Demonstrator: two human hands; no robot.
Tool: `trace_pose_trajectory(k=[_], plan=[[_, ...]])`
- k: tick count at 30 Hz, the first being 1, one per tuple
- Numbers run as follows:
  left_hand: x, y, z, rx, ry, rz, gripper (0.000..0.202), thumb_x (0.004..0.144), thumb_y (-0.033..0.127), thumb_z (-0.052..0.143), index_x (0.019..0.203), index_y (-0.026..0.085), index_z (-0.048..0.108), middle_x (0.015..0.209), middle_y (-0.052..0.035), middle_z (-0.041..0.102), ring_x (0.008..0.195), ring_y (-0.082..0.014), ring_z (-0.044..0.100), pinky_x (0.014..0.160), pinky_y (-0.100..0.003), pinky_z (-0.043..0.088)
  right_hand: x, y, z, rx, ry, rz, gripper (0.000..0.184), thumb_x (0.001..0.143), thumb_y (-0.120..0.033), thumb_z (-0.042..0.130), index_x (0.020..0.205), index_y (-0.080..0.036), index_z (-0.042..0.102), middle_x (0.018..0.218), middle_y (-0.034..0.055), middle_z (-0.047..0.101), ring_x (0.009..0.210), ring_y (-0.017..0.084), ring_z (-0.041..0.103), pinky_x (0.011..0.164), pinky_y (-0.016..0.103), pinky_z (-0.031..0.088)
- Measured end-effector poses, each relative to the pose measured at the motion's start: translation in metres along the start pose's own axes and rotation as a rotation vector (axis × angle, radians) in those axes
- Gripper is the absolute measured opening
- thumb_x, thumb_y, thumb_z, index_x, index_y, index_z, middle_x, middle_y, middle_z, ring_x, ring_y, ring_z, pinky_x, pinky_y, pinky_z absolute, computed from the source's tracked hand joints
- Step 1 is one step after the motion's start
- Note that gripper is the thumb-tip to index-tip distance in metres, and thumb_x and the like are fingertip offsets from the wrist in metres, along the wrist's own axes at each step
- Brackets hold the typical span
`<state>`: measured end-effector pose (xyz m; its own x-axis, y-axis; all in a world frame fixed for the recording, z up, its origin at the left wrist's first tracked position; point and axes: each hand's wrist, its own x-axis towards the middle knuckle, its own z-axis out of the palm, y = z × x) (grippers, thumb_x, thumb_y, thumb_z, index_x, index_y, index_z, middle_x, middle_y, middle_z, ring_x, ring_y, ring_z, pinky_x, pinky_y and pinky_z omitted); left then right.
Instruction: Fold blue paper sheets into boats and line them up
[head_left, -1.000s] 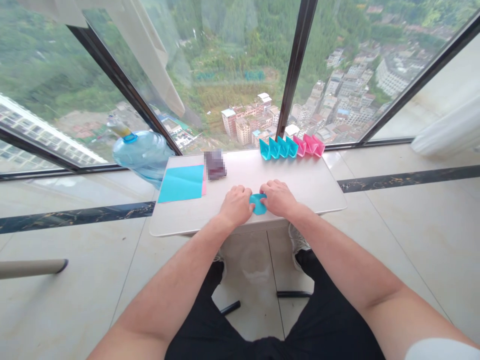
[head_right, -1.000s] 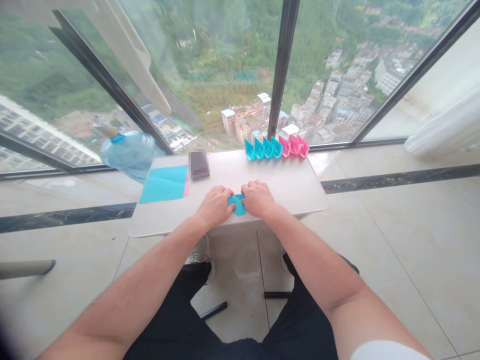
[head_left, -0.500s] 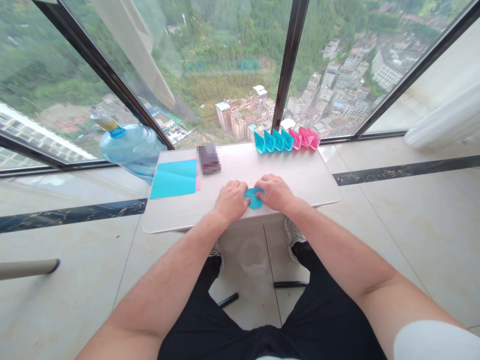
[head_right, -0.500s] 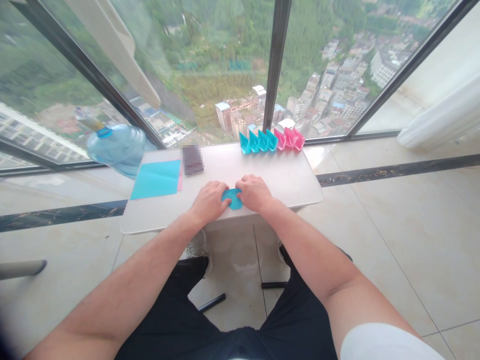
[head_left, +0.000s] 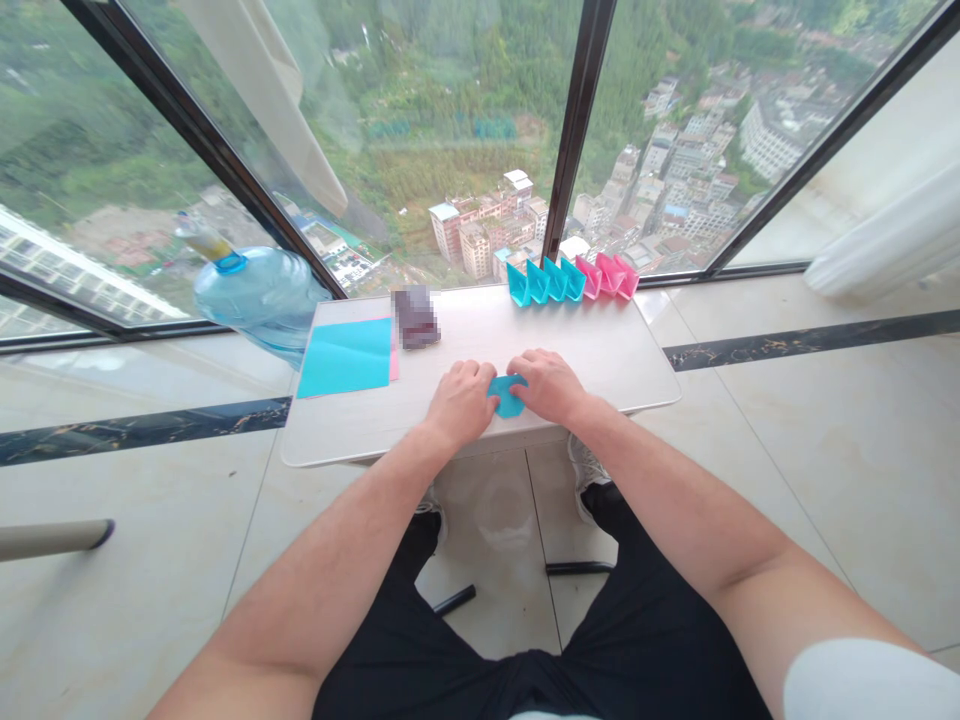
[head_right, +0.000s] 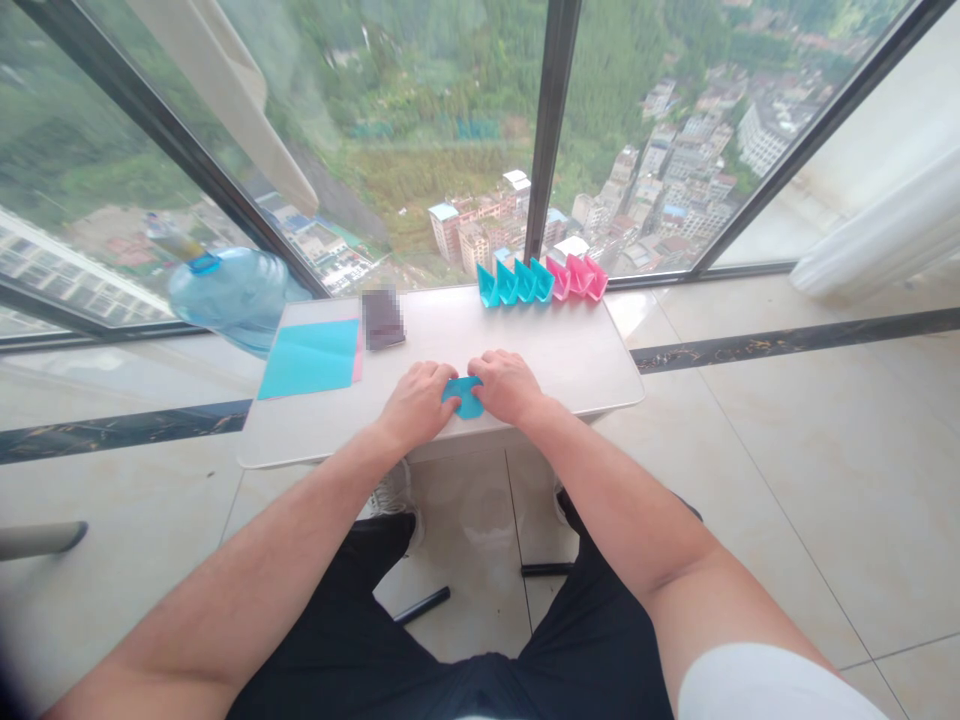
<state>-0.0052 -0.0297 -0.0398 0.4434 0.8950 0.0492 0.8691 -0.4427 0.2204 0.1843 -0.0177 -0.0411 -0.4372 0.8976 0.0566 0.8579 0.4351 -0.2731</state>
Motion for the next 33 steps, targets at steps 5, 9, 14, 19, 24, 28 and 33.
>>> trace_pose_trajectory(k=[5, 9, 14, 19, 24, 28, 33], plan=[[0.0, 0.001, 0.0, 0.011, 0.003, 0.001, 0.024, 0.088, 0.027, 0.061, 0.11, 0.017, 0.059, 0.112, -0.0132, 0.063, 0.109, -0.0299, 0.054, 0.096, -0.043, 0.045, 0.0, 0.0, 0.0, -0.005, 0.008, 0.0, 0.017, 0.088, -0.024, 0.063, 0.104, -0.019, 0.069, 0.104, 0.0088, 0.068, 0.104, 0.024, 0.059, 0.092, 0.034, 0.038], [0.0, 0.001, 0.0, 0.012, -0.005, -0.004, 0.022, 0.088, 0.027, 0.061, 0.108, 0.018, 0.058, 0.111, -0.0128, 0.063, 0.11, -0.0299, 0.054, 0.096, -0.043, 0.045, 0.0, 0.001, 0.001, 0.005, -0.002, 0.007, 0.016, 0.088, -0.024, 0.064, 0.103, -0.019, 0.069, 0.105, 0.0089, 0.069, 0.104, 0.024, 0.059, 0.093, 0.034, 0.038], [-0.001, 0.003, 0.0, 0.009, -0.003, -0.003, 0.019, 0.088, 0.026, 0.061, 0.105, 0.019, 0.058, 0.113, -0.0132, 0.062, 0.11, -0.0298, 0.054, 0.096, -0.043, 0.045, -0.001, 0.002, 0.003, 0.012, 0.029, -0.021, 0.017, 0.089, -0.024, 0.064, 0.104, -0.021, 0.07, 0.109, 0.008, 0.069, 0.108, 0.024, 0.058, 0.094, 0.035, 0.038], [0.0, 0.002, 0.001, -0.02, 0.022, -0.01, 0.019, 0.086, 0.025, 0.062, 0.104, 0.02, 0.06, 0.113, -0.0127, 0.063, 0.112, -0.0301, 0.054, 0.096, -0.044, 0.045, 0.0, 0.004, 0.002, 0.029, 0.013, -0.002, 0.017, 0.088, -0.025, 0.065, 0.103, -0.02, 0.071, 0.107, 0.0084, 0.069, 0.107, 0.024, 0.057, 0.095, 0.035, 0.038], [0.005, -0.006, 0.004, -0.112, 0.027, -0.04, 0.023, 0.082, 0.025, 0.065, 0.104, 0.019, 0.064, 0.107, -0.0095, 0.068, 0.107, -0.0281, 0.057, 0.098, -0.042, 0.045, 0.003, 0.011, 0.002, 0.081, 0.013, 0.053, 0.015, 0.089, -0.022, 0.062, 0.099, -0.019, 0.072, 0.101, 0.0071, 0.07, 0.101, 0.023, 0.058, 0.093, 0.034, 0.039], [0.008, -0.014, 0.008, -0.155, 0.054, -0.041, 0.021, 0.084, 0.02, 0.059, 0.102, 0.019, 0.07, 0.104, -0.0085, 0.07, 0.106, -0.0265, 0.058, 0.102, -0.041, 0.045, 0.005, 0.015, 0.004, 0.098, 0.018, 0.07, 0.016, 0.089, -0.02, 0.06, 0.097, -0.02, 0.074, 0.099, 0.0066, 0.071, 0.099, 0.022, 0.059, 0.093, 0.033, 0.039], [0.01, -0.02, 0.011, -0.209, 0.07, -0.043, 0.021, 0.084, 0.018, 0.056, 0.093, 0.022, 0.074, 0.097, -0.0069, 0.07, 0.103, -0.025, 0.06, 0.1, -0.04, 0.048, 0.008, 0.018, 0.003, 0.109, -0.003, 0.037, 0.016, 0.088, -0.021, 0.063, 0.098, -0.022, 0.075, 0.101, 0.0054, 0.071, 0.102, 0.022, 0.059, 0.094, 0.034, 0.038]])
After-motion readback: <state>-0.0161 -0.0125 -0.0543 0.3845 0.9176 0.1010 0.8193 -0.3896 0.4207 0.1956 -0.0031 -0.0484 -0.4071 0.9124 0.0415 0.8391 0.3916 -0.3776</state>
